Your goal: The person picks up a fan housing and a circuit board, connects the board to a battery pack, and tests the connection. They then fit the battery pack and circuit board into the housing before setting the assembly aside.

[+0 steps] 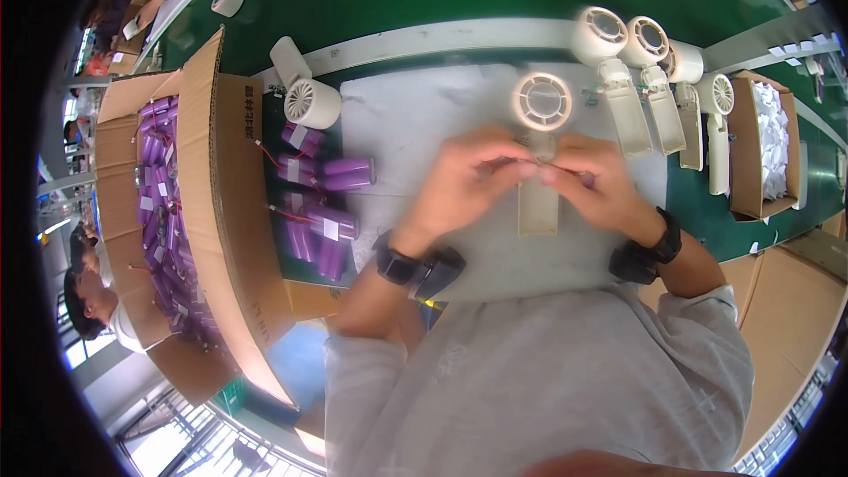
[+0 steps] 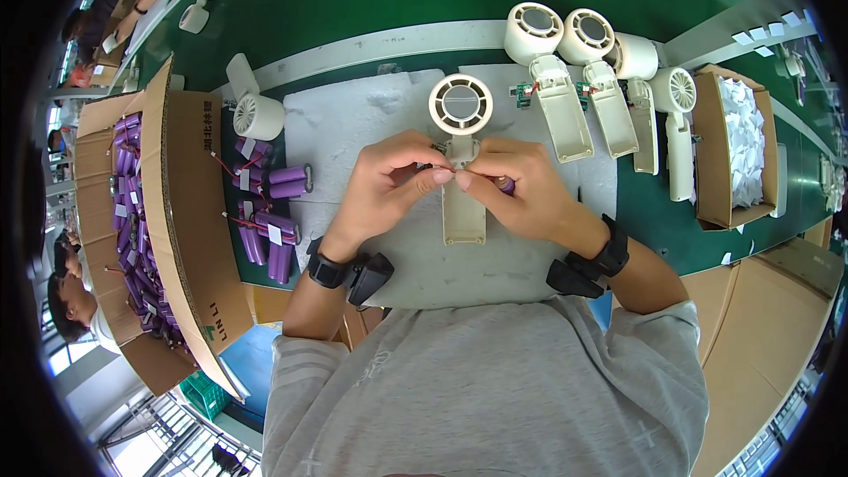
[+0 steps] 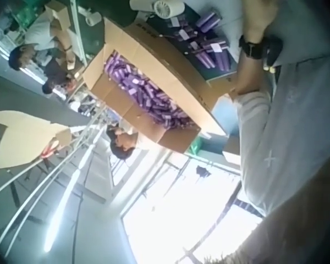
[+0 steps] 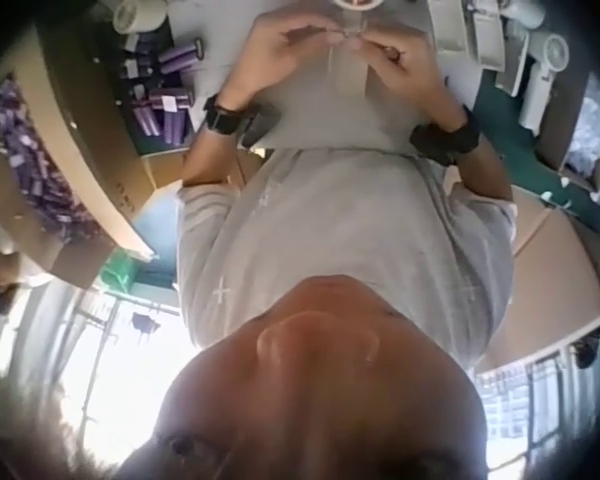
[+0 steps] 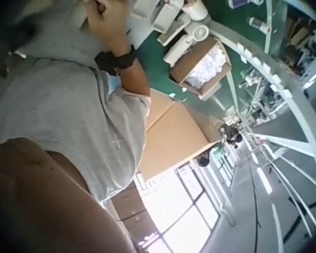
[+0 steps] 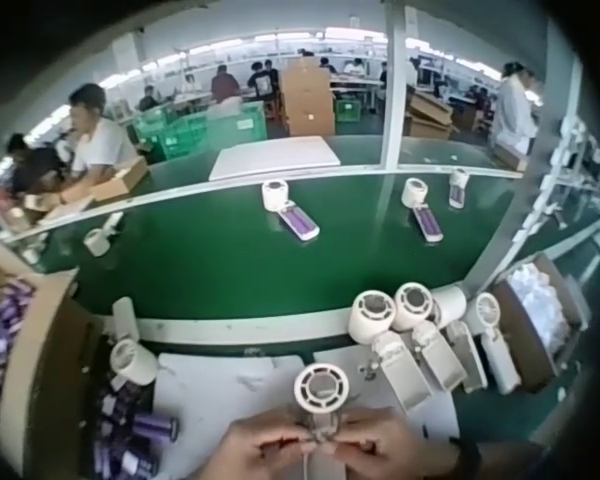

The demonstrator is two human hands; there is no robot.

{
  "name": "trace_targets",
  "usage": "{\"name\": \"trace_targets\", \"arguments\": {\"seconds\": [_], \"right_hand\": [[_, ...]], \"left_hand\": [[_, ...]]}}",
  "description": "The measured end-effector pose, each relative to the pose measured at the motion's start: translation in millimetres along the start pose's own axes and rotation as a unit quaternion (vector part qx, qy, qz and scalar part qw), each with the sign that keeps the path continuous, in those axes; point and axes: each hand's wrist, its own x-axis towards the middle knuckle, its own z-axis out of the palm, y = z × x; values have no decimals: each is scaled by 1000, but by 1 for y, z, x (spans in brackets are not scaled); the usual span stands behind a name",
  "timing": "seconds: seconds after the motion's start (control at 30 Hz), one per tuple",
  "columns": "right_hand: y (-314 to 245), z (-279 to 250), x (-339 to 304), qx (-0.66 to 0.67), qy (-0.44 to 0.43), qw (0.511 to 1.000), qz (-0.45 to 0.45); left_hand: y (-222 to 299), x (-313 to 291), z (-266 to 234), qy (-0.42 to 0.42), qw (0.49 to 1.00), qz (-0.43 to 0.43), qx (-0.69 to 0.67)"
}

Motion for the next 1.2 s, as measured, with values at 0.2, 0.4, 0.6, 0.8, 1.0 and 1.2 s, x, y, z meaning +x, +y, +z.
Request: {"name": "trace_targets", "arguments": {"seconds": [0.2,0.4,0.6,0.8,1.0,1.2], "right_hand": [[0,11,-1,-62,119,989,-56],[-1,7,-4,-131,99,983,-76],[1,10,-3,-107,61,991,-59],[2,13,-4,-144,65,985,-66],[2,9,-2,-60,55,996,-26],[1,5,-2,-26,40,999,-14]], "left_hand": [[2,0,6,27,999,-18,-41],[5,1,7,37,999,-16,-1],[-1,-1,5,51,999,-17,3],[-3,0,-1,18,997,-2,80],[2,-1,-3,-18,989,-87,-121],[3,-1,-9,-40,976,-130,-169]]}}
